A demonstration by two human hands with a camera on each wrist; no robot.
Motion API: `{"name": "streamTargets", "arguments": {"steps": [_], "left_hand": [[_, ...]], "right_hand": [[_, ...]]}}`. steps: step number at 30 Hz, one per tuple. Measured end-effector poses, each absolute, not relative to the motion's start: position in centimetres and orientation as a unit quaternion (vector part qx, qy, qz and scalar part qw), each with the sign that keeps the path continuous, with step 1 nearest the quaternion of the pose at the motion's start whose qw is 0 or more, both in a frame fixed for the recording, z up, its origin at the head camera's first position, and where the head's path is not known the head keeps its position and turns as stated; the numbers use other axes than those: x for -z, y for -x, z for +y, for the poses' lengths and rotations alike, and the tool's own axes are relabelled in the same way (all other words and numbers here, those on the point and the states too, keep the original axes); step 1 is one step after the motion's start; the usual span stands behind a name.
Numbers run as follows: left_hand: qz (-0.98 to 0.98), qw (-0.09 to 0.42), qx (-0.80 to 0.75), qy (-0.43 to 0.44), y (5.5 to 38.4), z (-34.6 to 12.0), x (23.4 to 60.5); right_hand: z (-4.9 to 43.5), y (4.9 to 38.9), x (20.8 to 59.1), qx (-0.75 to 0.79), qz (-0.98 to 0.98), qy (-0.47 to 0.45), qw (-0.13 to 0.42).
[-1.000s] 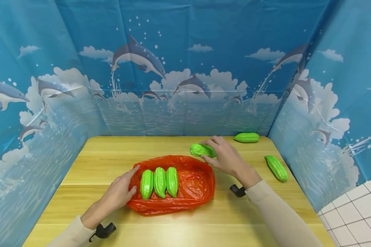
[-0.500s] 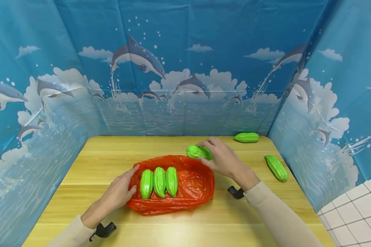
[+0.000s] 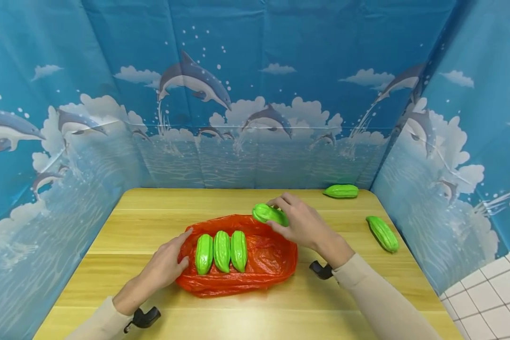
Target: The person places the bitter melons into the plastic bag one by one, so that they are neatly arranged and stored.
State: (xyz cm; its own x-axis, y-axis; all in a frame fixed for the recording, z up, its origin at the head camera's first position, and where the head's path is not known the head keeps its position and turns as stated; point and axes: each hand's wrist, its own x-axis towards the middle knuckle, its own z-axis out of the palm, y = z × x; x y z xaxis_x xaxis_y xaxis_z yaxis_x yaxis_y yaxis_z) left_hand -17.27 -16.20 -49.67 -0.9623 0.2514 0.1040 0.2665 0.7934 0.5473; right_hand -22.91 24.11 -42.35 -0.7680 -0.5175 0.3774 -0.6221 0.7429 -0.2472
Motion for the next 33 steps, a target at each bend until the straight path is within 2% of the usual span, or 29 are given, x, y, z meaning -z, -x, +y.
{"name": "streamTargets", "arguments": {"steps": [33], "left_hand": [[-0.947,0.013,0.292,0.135,17.0,-16.3,49.6]], "right_hand": [[21.7,22.6,44.0,-0.260,-0.915,-0.300,0.071]]}}
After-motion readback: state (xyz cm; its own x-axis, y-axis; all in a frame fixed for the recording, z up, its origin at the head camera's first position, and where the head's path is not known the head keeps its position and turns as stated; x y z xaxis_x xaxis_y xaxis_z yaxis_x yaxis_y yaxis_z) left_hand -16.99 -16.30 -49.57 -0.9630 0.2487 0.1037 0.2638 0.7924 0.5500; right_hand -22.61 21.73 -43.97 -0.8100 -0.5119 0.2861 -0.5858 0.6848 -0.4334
